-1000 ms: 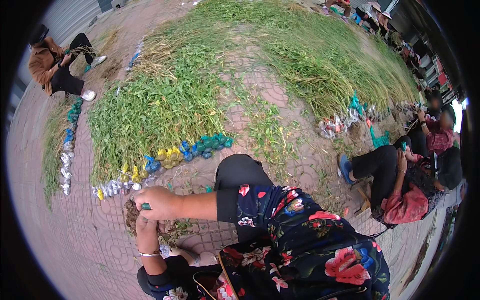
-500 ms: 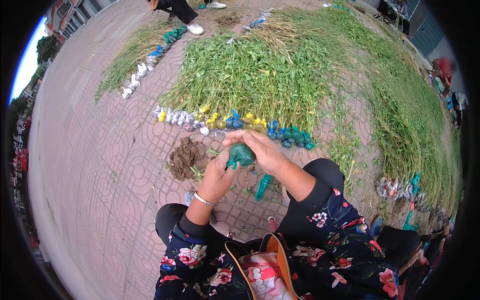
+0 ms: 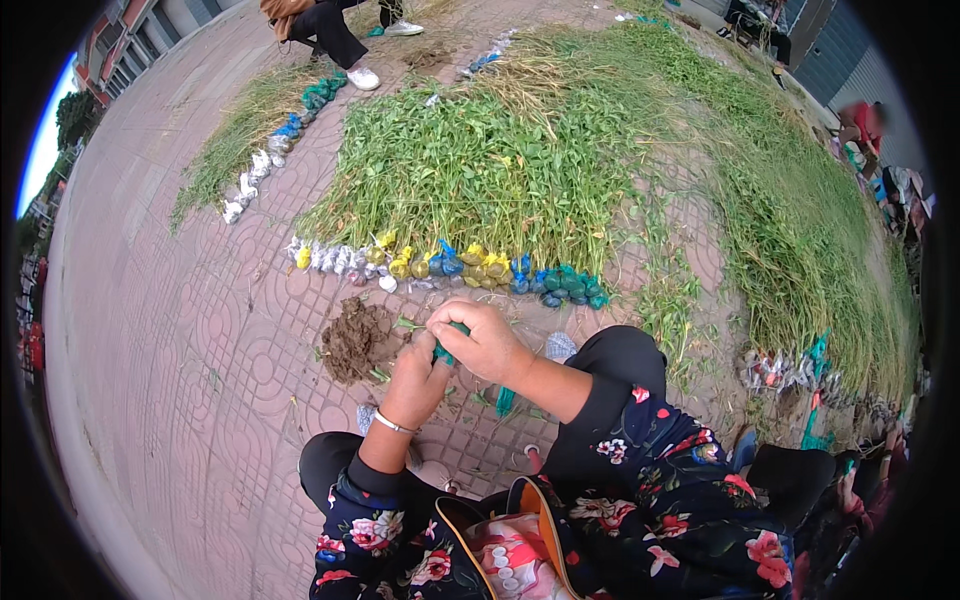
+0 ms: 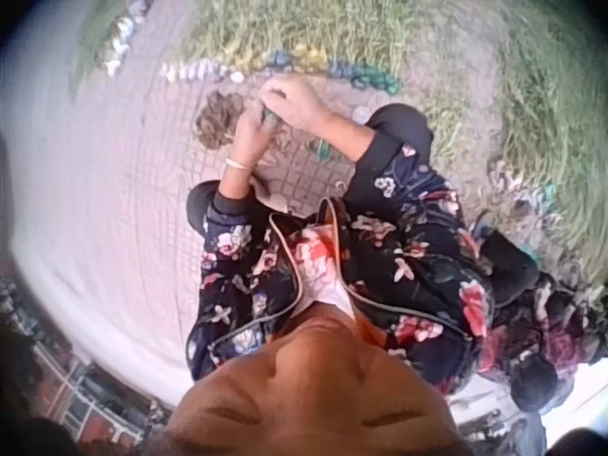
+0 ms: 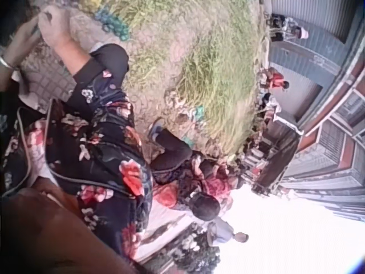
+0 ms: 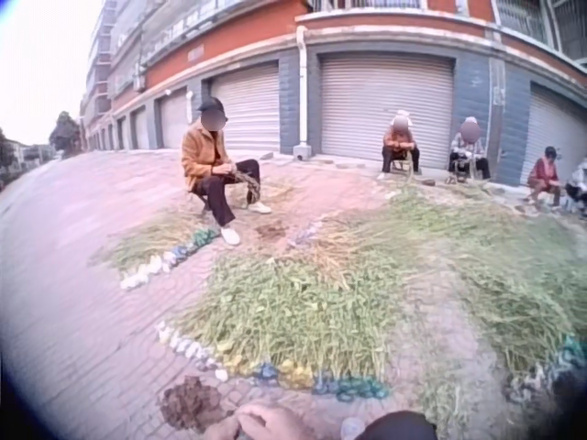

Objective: The person sits on a paved outdoor area and bundles long green plant stems using a green plastic strip. They wrap the strip around the stems and tie it to secure the bundle, then place the finished bundle on the ground. Other people are visible in the background performing similar tasks.

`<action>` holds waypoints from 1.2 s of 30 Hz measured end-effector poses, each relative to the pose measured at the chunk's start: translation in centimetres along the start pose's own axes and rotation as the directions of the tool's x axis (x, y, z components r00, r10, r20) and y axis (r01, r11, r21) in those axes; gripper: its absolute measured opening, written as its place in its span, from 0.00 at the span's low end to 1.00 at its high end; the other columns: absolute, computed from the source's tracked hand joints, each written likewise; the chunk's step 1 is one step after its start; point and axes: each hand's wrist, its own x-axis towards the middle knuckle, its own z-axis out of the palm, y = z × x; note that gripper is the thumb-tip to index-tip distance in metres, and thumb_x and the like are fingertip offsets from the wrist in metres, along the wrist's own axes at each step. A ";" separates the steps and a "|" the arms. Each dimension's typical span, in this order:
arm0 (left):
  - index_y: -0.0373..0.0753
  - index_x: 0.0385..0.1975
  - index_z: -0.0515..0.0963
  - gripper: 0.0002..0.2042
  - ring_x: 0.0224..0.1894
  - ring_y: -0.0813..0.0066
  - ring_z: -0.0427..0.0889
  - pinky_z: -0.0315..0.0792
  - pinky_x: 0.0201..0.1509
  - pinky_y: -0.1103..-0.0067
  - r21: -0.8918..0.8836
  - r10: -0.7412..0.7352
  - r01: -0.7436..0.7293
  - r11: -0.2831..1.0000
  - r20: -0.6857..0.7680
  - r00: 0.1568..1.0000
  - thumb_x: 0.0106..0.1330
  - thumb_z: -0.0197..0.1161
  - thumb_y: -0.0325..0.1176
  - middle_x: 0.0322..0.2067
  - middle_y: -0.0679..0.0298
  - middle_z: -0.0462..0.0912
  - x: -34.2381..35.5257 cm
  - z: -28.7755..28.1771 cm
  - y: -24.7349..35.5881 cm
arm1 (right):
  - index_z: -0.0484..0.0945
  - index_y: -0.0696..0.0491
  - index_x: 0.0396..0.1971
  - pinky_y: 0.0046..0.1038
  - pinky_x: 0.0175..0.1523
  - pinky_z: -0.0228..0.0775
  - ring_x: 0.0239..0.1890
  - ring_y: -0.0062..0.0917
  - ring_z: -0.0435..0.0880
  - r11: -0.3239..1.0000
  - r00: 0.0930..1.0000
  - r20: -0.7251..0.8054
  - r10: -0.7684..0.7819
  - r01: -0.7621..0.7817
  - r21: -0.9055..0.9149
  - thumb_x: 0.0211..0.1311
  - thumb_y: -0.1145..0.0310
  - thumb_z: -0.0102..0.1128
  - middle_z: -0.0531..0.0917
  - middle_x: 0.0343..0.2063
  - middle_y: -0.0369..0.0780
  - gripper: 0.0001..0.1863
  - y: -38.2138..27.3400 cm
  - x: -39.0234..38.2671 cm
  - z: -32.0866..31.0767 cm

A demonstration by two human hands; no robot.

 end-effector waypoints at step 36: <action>0.31 0.26 0.71 0.06 0.23 0.51 0.76 0.69 0.27 0.67 0.150 -0.061 0.063 0.987 -0.020 0.998 0.51 0.58 0.25 0.22 0.48 0.76 0.1 -0.2 0.4 | 0.75 0.61 0.25 0.30 0.30 0.66 0.22 0.27 0.75 0.994 0.992 -0.080 0.097 -0.100 -0.033 0.53 0.67 0.52 0.77 0.19 0.46 0.10 2.0 0.1 1.6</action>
